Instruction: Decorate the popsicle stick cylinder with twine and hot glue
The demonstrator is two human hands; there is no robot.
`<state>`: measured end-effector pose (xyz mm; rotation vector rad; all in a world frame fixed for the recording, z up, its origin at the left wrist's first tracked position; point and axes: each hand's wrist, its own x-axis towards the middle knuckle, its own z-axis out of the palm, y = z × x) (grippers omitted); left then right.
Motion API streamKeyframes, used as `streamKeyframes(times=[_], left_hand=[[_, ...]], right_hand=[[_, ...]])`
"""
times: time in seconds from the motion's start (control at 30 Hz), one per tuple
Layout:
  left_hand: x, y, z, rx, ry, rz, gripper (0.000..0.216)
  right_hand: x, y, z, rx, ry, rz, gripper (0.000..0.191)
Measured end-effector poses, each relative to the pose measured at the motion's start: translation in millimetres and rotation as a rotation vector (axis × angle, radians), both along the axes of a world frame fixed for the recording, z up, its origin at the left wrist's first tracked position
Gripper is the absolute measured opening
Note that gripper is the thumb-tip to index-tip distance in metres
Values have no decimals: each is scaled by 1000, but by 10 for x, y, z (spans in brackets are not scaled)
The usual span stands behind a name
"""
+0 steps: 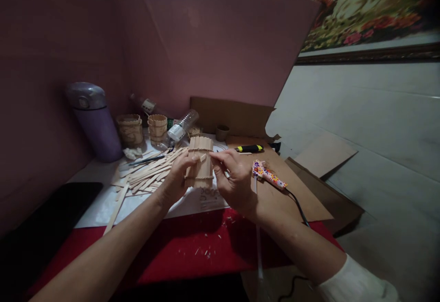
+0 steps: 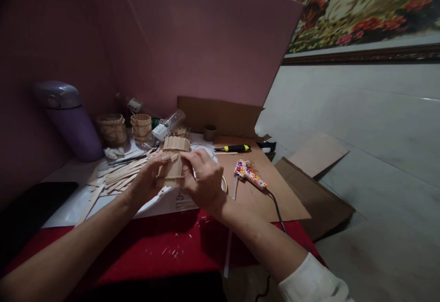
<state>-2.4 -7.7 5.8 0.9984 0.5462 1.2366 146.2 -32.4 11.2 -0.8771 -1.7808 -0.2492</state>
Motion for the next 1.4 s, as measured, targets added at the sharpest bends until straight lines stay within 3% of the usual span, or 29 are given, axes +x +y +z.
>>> streamKeyframes(times=[0.27, 0.47, 0.73, 1.1, 1.4], left_hand=[[9, 1, 5, 12, 1, -32, 31], [21, 25, -38, 41, -78, 9, 20], [19, -22, 40, 29, -21, 21, 34], [39, -12, 13, 94, -16, 98, 52], [43, -4, -7, 110, -18, 98, 50]], right_hand=[[-39, 7, 3, -3, -82, -73, 19], [-54, -22, 0, -14, -69, -56, 17], [-93, -67, -17, -27, -67, -66, 17], [-118, -63, -42, -28, -39, -113, 10], [-134, -60, -63, -23, -48, -96, 11]])
